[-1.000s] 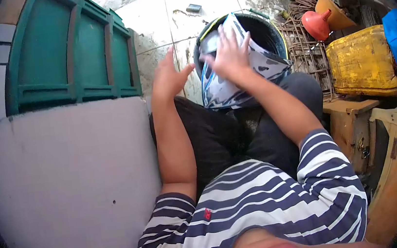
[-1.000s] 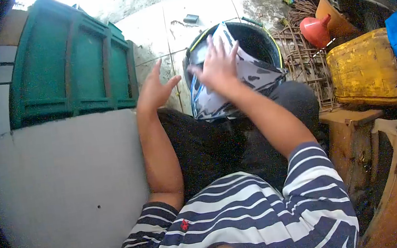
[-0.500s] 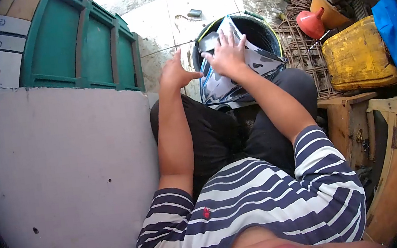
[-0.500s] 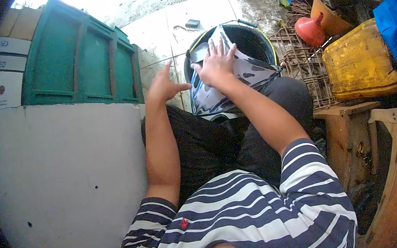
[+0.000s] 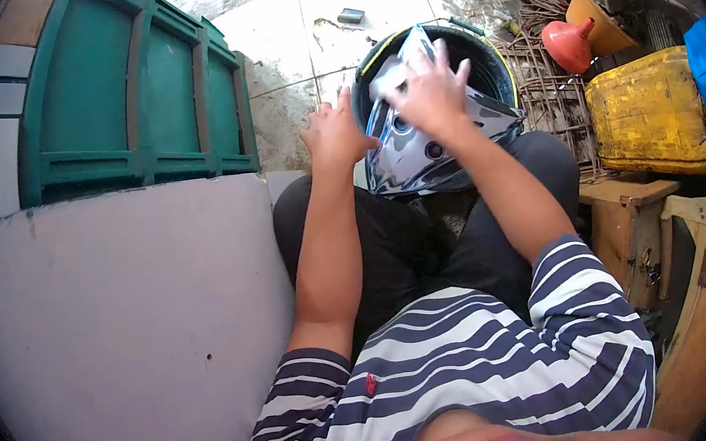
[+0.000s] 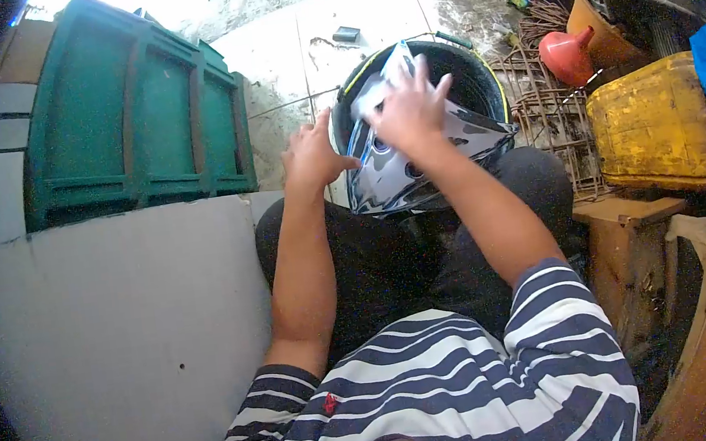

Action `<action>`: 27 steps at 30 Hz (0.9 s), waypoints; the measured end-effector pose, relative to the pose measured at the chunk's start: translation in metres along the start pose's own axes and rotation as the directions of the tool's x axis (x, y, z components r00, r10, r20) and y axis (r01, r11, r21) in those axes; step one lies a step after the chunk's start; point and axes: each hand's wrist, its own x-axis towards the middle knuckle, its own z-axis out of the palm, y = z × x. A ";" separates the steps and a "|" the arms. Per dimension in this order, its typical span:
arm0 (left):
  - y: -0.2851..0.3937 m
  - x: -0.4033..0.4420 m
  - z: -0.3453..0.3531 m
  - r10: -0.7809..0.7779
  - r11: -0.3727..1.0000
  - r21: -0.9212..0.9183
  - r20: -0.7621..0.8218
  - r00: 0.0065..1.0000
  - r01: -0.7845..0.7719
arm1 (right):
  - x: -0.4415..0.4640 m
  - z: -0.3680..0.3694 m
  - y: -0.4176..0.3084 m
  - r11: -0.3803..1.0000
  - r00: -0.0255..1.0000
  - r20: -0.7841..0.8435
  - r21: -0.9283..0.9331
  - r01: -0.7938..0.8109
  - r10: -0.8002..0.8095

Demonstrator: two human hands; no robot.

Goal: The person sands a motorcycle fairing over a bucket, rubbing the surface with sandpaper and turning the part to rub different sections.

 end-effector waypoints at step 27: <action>-0.027 0.040 0.039 0.120 0.988 -0.097 -0.047 0.992 -0.124 | -0.085 0.031 0.046 0.926 0.892 -0.254 -0.068 0.370 -0.375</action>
